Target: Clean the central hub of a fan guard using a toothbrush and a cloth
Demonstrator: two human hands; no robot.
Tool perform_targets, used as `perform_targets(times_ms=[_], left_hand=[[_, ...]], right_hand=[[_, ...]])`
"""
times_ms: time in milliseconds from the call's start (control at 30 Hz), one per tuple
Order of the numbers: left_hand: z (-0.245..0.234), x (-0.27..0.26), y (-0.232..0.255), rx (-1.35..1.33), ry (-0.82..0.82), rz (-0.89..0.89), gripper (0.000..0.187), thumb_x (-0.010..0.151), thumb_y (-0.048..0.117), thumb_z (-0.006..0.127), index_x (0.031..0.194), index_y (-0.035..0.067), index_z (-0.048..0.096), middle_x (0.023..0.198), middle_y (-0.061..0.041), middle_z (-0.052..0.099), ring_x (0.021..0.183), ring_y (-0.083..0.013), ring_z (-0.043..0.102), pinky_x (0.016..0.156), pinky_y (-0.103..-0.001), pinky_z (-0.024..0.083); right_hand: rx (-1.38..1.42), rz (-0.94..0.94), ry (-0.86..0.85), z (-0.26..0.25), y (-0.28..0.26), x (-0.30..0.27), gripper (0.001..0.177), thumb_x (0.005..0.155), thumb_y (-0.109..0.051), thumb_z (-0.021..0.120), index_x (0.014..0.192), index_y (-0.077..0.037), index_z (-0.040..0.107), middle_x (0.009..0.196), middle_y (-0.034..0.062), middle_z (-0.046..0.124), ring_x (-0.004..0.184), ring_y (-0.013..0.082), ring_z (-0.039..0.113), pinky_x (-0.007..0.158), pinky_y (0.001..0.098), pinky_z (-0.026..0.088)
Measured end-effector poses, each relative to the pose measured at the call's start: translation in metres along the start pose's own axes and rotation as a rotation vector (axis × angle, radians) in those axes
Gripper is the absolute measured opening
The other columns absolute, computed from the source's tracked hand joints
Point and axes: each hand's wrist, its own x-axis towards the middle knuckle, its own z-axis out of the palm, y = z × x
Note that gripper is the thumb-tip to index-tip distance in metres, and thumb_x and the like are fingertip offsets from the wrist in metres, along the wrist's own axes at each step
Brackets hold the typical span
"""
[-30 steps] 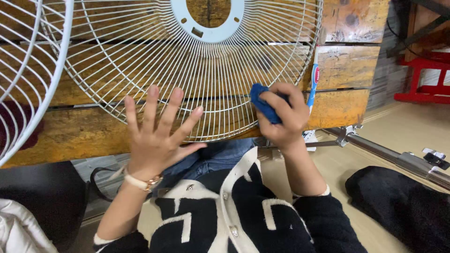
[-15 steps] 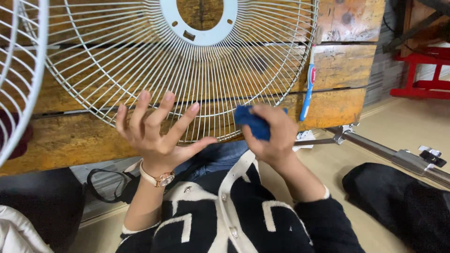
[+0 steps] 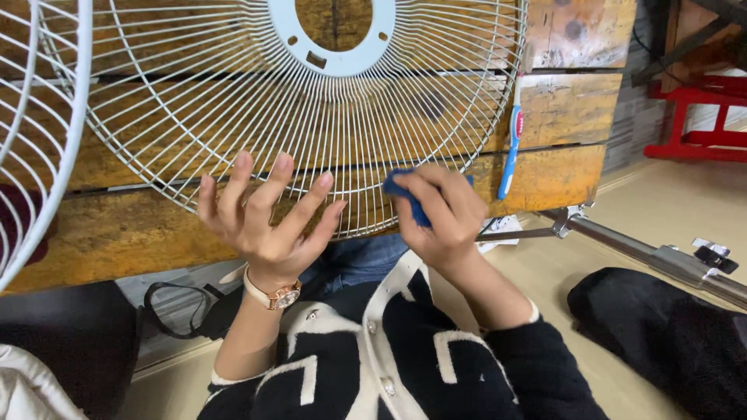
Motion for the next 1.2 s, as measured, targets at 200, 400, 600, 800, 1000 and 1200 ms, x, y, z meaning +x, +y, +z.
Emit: perform_targets(times_ms=[200, 400, 600, 800, 1000, 1200], left_hand=[[-0.002, 0.006, 0.0, 0.015, 0.021, 0.016, 0.023, 0.084, 0.043, 0.09, 0.105, 0.034, 0.084, 0.137, 0.008, 0.061, 0.139, -0.0211, 0.041, 0.127, -0.044, 0.009], [0.0, 0.003, 0.001, 0.012, 0.03, 0.005, 0.02, 0.084, 0.044, 0.089, 0.101, 0.035, 0.083, 0.137, 0.008, 0.061, 0.139, -0.0206, 0.04, 0.125, -0.045, 0.011], [-0.008, 0.011, 0.006, 0.003, -0.005, 0.0, 0.021, 0.084, 0.041, 0.088, 0.103, 0.032, 0.085, 0.133, 0.006, 0.063, 0.135, -0.023, 0.043, 0.123, -0.045, 0.014], [-0.005, 0.009, 0.004, -0.002, 0.013, 0.009, 0.02, 0.084, 0.043, 0.088, 0.102, 0.034, 0.084, 0.134, 0.007, 0.063, 0.137, -0.021, 0.041, 0.123, -0.044, 0.013], [-0.012, 0.013, 0.006, -0.002, -0.01, 0.007, 0.023, 0.084, 0.042, 0.088, 0.105, 0.032, 0.085, 0.133, 0.005, 0.063, 0.135, -0.0234, 0.043, 0.122, -0.045, 0.014], [-0.007, 0.007, 0.001, 0.017, 0.009, 0.01, 0.024, 0.086, 0.043, 0.088, 0.107, 0.035, 0.082, 0.138, 0.007, 0.061, 0.139, -0.0208, 0.039, 0.124, -0.044, 0.013]], right_hand=[[-0.01, -0.019, 0.037, 0.002, -0.004, -0.019, 0.025, 0.07, 0.004, 0.075, 0.095, 0.002, 0.077, 0.096, 0.0135, 0.07, 0.076, 0.0226, 0.063, 0.064, 0.0302, 0.051], [-0.017, -0.009, -0.029, 0.001, -0.003, -0.023, 0.022, 0.068, 0.001, 0.077, 0.09, 0.0, 0.076, 0.092, 0.0109, 0.069, 0.066, 0.0214, 0.057, 0.059, 0.032, 0.048], [-0.071, -0.061, 0.012, 0.005, -0.007, -0.01, 0.022, 0.074, 0.001, 0.077, 0.096, 0.001, 0.077, 0.097, 0.0108, 0.069, 0.072, 0.0216, 0.06, 0.061, 0.0312, 0.048], [-0.039, -0.027, -0.033, 0.003, -0.001, -0.044, 0.02, 0.073, -0.004, 0.075, 0.093, -0.002, 0.077, 0.094, 0.0091, 0.068, 0.066, 0.0202, 0.056, 0.06, 0.0317, 0.048], [-0.027, -0.049, 0.032, 0.007, -0.01, 0.003, 0.022, 0.074, 0.003, 0.076, 0.096, 0.002, 0.076, 0.095, 0.0116, 0.069, 0.072, 0.0222, 0.059, 0.062, 0.0317, 0.048], [-0.108, -0.088, -0.002, 0.006, -0.009, -0.041, 0.027, 0.074, -0.002, 0.078, 0.101, -0.004, 0.077, 0.097, 0.0089, 0.068, 0.066, 0.0181, 0.056, 0.058, 0.0295, 0.046]])
